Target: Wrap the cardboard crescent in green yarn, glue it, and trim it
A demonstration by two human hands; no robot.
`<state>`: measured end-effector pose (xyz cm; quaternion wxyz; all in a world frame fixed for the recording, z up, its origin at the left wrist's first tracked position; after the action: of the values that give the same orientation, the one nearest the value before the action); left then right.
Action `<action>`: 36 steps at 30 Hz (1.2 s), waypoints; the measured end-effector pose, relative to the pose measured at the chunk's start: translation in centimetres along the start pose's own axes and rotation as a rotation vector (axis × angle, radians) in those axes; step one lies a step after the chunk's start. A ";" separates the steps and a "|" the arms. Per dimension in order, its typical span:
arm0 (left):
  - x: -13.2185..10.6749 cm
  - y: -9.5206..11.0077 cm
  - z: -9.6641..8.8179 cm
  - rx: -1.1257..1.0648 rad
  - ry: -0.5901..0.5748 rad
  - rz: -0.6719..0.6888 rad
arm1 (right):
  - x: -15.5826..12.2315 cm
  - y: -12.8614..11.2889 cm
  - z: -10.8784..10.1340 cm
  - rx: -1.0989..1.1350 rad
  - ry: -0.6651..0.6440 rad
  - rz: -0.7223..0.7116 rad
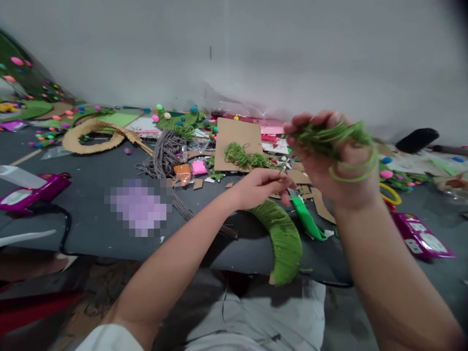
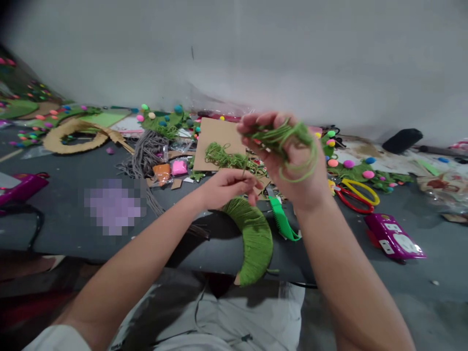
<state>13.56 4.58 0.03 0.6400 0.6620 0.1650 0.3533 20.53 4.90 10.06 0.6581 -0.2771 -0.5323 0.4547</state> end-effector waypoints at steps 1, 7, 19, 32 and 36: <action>0.0 0.4 -1.1 -0.018 0.066 0.007 | 0.5 -1.0 -0.7 -0.012 0.046 -0.049; -2.6 4.9 -10.4 -0.286 0.536 0.143 | 3.3 -3.9 -7.7 -0.410 0.210 -0.111; -3.7 5.0 -12.8 -0.008 0.691 0.063 | 0.4 5.8 -9.7 -1.029 -0.313 0.567; -3.2 4.9 -11.0 0.180 0.588 0.023 | -27.0 7.9 5.4 -1.204 -1.096 0.121; -2.8 4.7 -9.9 0.226 0.471 0.019 | -26.2 5.7 5.0 -1.132 -1.068 0.036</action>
<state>3.78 9.30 3.16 0.5025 0.6304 0.3417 0.4831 13.48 -16.59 -5.12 0.0635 -0.3230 -0.9236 0.1963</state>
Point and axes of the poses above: each hand's wrist, its own x-axis towards the middle knuckle, its own z-axis out of the palm, y = z × x, the point moved 10 cm from there along x, towards the middle knuckle, and after that the axes turned 5 degrees about y, right-handed, at the moved point
